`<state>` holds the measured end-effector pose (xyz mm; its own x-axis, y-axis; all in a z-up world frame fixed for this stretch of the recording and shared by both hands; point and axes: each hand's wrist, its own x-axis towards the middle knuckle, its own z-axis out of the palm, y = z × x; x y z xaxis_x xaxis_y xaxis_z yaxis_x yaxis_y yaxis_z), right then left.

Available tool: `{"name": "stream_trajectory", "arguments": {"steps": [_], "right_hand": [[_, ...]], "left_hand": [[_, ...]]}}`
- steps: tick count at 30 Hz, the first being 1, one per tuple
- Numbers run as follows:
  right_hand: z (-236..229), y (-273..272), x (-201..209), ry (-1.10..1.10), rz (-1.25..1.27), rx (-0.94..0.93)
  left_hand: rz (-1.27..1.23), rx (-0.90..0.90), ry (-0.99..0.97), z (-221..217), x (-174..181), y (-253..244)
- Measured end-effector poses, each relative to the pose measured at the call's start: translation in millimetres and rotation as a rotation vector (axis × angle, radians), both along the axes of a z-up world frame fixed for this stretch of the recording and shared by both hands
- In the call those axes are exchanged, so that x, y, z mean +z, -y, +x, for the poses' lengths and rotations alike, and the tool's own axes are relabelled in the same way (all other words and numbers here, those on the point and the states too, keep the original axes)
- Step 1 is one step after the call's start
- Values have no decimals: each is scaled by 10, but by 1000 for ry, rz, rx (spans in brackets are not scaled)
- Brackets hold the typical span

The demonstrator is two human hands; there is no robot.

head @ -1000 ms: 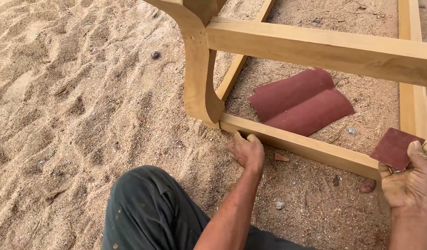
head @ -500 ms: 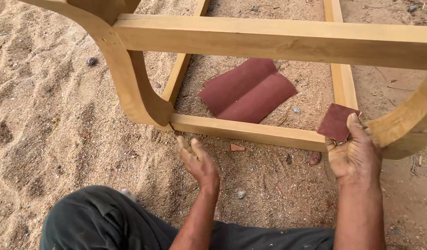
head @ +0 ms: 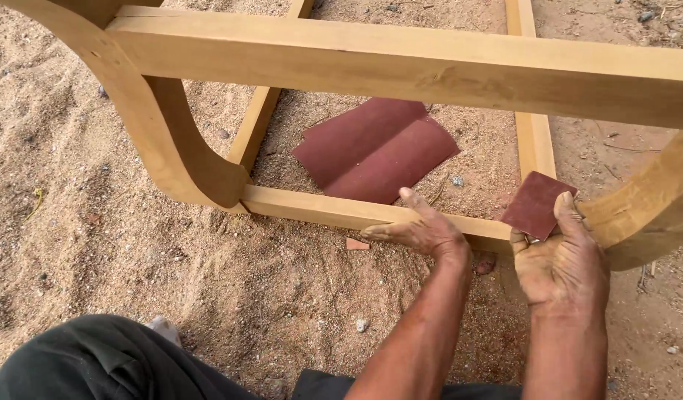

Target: Sanding the wooden frame of a piece of furniture with sandpaper.

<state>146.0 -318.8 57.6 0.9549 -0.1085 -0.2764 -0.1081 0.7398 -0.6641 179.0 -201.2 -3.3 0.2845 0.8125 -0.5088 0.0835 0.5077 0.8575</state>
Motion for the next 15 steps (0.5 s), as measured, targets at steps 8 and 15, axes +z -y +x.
{"name": "stream_trajectory", "arguments": {"steps": [8,15], "right_hand": [[-145,-45,114,-59,-102,-126],[-345,-130,58,-64,-269,-96]], "left_hand": [[-159,-749,-74,-330,102,597],[-13,-1356,-200,-1604,326,-335]]}}
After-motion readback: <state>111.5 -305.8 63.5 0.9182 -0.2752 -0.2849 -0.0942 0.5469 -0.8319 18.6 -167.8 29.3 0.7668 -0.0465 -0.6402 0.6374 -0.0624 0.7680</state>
